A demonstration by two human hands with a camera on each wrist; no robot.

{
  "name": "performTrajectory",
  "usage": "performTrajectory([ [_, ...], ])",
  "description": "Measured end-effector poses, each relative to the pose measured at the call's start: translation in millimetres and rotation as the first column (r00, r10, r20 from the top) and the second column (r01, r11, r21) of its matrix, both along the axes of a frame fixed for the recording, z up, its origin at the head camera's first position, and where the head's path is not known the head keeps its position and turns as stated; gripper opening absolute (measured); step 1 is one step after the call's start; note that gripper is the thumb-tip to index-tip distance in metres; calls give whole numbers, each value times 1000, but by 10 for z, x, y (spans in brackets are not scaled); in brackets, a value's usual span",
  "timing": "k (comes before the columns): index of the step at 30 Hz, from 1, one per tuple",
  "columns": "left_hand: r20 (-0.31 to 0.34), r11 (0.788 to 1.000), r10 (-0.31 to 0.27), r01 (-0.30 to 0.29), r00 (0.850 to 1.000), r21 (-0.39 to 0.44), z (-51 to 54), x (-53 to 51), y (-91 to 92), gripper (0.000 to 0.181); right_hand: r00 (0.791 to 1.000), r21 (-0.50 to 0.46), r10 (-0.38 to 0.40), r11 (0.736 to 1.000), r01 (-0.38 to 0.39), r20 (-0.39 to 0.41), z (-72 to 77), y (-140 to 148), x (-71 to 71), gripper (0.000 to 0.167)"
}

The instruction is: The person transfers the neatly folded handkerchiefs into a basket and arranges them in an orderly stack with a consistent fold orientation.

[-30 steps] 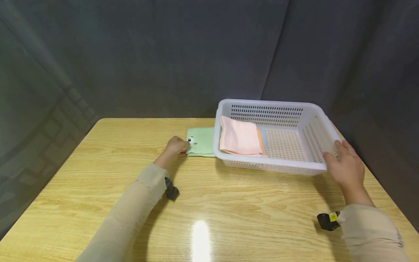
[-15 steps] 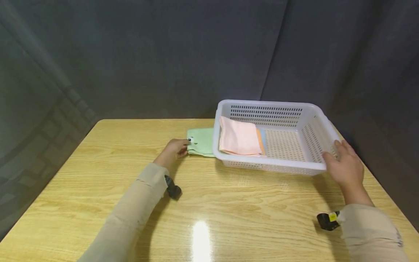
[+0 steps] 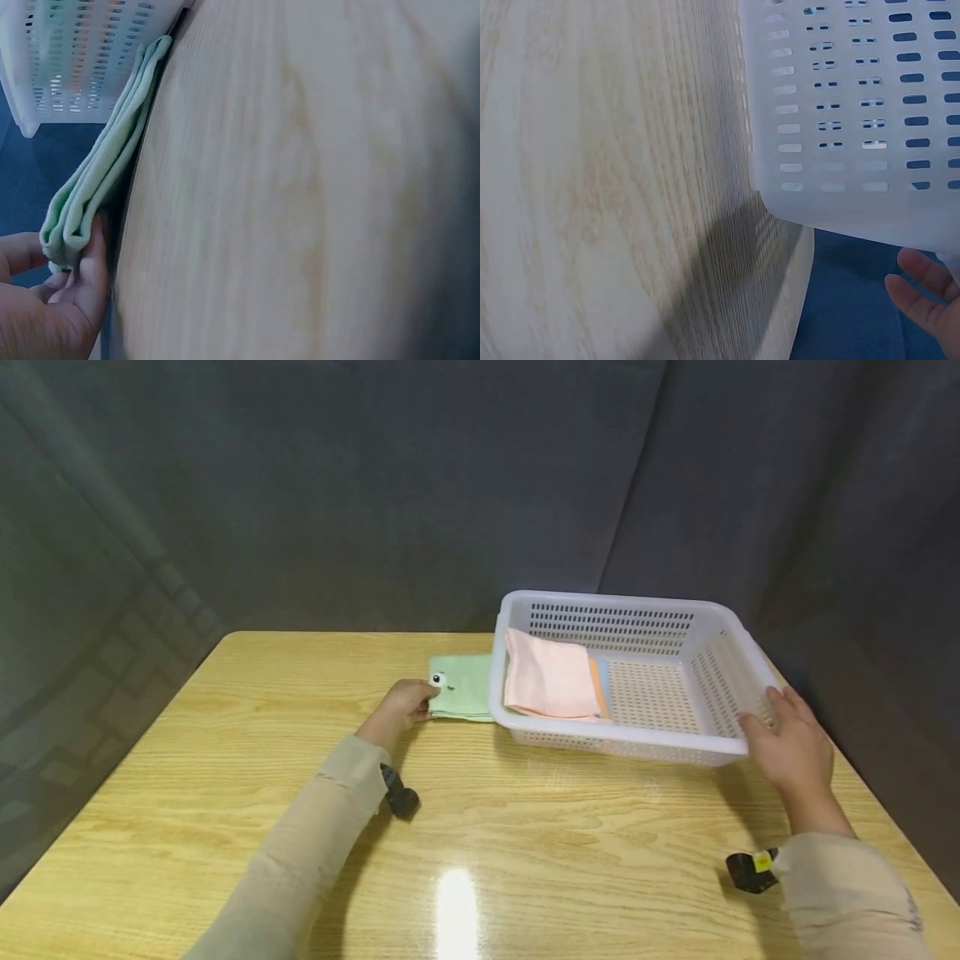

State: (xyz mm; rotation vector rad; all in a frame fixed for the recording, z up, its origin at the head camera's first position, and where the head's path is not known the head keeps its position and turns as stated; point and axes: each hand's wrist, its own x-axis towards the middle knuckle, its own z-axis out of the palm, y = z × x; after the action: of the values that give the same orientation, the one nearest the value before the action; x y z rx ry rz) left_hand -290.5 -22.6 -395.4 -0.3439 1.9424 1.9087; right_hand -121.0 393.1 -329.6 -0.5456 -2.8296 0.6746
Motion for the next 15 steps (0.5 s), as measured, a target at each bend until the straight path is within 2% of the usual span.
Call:
performTrajectory([
  [8, -8, 995, 8, -8, 1000, 98, -9, 4, -1, 39, 1000, -2, 12, 1000, -12, -11, 9, -7, 17, 61],
  [15, -5, 979, 36, -34, 999, 199, 6, 12, 37, 40, 1000, 2, 20, 1000, -20, -19, 15, -4, 11, 61],
])
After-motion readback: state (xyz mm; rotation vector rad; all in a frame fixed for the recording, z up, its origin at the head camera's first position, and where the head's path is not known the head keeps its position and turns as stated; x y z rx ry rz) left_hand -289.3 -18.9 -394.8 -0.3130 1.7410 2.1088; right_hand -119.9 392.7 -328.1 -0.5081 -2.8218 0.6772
